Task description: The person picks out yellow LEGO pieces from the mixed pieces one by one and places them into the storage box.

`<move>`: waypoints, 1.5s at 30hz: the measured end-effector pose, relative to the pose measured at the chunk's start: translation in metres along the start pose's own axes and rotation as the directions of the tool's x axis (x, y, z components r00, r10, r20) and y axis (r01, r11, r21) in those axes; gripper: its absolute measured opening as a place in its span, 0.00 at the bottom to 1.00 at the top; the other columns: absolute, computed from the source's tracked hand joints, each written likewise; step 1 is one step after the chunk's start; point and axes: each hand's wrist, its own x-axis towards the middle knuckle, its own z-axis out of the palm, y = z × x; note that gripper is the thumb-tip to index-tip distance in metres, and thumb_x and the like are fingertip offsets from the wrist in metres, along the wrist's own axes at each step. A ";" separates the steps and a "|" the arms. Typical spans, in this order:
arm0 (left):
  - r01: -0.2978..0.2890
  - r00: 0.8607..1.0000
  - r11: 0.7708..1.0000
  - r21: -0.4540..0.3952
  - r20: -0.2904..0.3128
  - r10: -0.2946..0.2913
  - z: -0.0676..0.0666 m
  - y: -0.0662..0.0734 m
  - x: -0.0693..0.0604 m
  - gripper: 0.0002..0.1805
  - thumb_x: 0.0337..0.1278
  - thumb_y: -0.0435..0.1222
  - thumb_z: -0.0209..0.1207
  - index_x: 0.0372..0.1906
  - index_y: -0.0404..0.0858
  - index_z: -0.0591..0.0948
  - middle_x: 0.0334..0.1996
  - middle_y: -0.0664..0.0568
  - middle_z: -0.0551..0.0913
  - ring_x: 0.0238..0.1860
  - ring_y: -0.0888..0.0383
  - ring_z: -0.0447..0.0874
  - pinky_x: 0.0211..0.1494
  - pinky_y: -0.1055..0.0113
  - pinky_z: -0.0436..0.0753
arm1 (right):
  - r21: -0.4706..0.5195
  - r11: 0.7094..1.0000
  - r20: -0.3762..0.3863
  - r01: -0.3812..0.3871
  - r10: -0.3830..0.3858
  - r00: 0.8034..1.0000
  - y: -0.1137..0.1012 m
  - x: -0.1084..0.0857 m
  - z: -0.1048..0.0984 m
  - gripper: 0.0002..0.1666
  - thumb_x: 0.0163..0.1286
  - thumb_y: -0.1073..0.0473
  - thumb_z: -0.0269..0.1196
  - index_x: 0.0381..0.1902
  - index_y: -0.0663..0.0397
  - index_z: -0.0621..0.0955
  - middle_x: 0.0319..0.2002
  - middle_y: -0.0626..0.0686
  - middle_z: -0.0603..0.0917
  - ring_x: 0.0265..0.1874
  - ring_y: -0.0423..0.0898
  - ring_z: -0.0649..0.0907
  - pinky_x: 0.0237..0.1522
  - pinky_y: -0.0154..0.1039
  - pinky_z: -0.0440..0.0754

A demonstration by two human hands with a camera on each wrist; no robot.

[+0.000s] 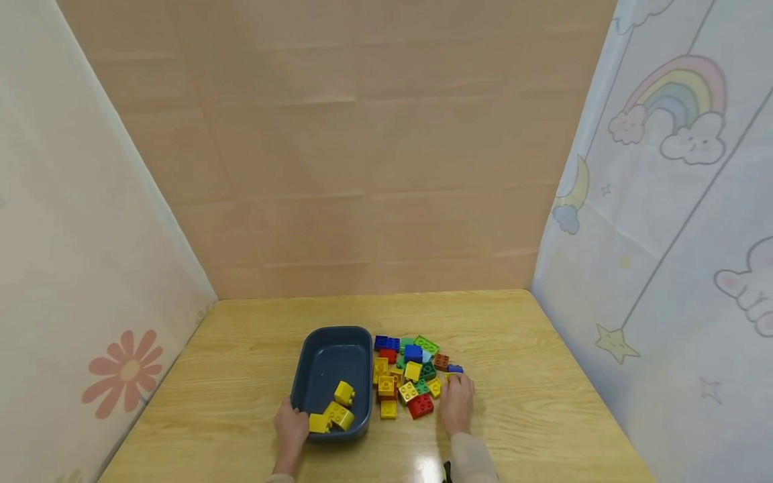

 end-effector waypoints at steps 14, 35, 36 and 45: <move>-0.004 1.000 1.000 -0.004 0.005 0.004 -0.002 0.002 0.000 0.23 0.39 0.18 0.48 0.48 0.16 0.67 0.38 0.24 0.75 0.39 0.35 0.76 0.35 0.49 0.77 | 0.124 0.985 -0.065 0.119 -0.112 0.992 -0.059 0.021 0.005 0.07 0.53 0.74 0.60 0.32 0.72 0.79 0.38 0.64 0.77 0.41 0.58 0.74 0.38 0.50 0.75; 0.011 0.999 1.000 -0.007 0.034 -0.011 0.000 -0.003 0.002 0.25 0.40 0.18 0.47 0.51 0.16 0.66 0.41 0.24 0.74 0.42 0.35 0.75 0.37 0.49 0.76 | 0.228 0.839 0.059 0.494 -0.519 0.853 -0.158 0.002 0.052 0.05 0.50 0.71 0.65 0.27 0.62 0.81 0.34 0.54 0.77 0.35 0.46 0.76 0.37 0.35 0.78; 0.001 1.000 1.000 -0.007 0.027 -0.001 0.000 -0.003 0.002 0.24 0.39 0.18 0.48 0.50 0.16 0.66 0.40 0.24 0.74 0.41 0.35 0.76 0.37 0.49 0.76 | 0.231 0.832 0.069 0.504 -0.530 0.845 -0.160 0.000 0.053 0.05 0.50 0.71 0.65 0.27 0.62 0.81 0.34 0.53 0.77 0.35 0.46 0.76 0.37 0.35 0.78; -0.050 0.999 0.998 -0.023 -0.016 0.050 0.001 -0.004 0.000 0.23 0.37 0.18 0.49 0.47 0.15 0.68 0.34 0.25 0.76 0.36 0.35 0.77 0.32 0.49 0.77 | 0.223 0.762 0.142 0.608 -0.642 0.753 -0.164 -0.019 0.067 0.05 0.51 0.68 0.66 0.27 0.58 0.81 0.34 0.51 0.75 0.35 0.43 0.75 0.37 0.28 0.76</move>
